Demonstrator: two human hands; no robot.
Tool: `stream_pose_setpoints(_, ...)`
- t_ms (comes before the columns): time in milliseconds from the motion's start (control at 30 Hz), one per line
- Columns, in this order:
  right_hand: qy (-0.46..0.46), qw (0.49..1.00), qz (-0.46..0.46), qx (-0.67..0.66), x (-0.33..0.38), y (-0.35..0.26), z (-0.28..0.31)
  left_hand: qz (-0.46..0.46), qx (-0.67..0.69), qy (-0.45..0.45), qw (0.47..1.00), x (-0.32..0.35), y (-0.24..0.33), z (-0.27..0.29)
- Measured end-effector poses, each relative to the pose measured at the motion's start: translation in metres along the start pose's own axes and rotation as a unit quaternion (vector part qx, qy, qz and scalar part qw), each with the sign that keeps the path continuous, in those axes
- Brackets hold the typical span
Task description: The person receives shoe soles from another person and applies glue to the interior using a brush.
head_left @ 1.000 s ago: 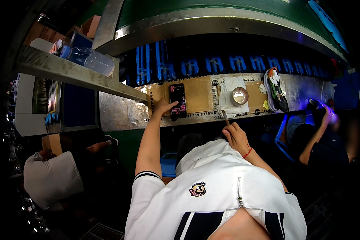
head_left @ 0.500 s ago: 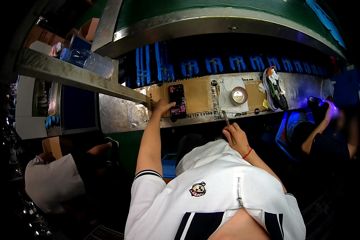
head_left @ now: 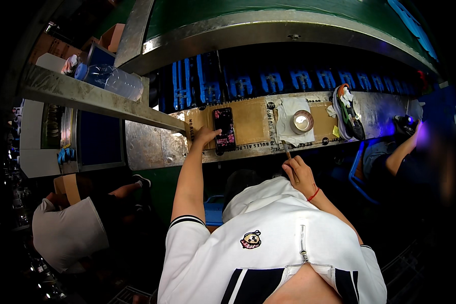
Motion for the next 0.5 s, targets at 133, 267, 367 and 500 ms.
stream_pose_setpoints(133,0.000,1.000,0.000,-0.003,0.000,0.002,0.000,0.021,0.000,-0.007,1.000,0.007,0.006,0.002)
stream_pose_setpoints(267,0.003,1.000,0.004,-0.005,-0.002,0.001,-0.001,0.024,0.017,-0.016,0.999,0.002,0.001,0.001)
stream_pose_setpoints(367,0.001,1.000,0.006,0.002,-0.002,0.003,-0.001,0.030,0.028,-0.016,0.999,-0.005,-0.006,-0.002)
stream_pose_setpoints(500,-0.001,1.000,0.009,0.002,-0.002,0.002,-0.002,0.052,0.028,0.004,0.998,-0.011,-0.013,-0.005)
Point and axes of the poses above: each hand's wrist, its own x-axis away from the middle knuckle, its own z-axis out of the back of the hand, y = z × x, the point moved 7 cm from there along -x, towards the middle knuckle, and after that the axes turned 10 degrees about -y, right-handed, at the moved point
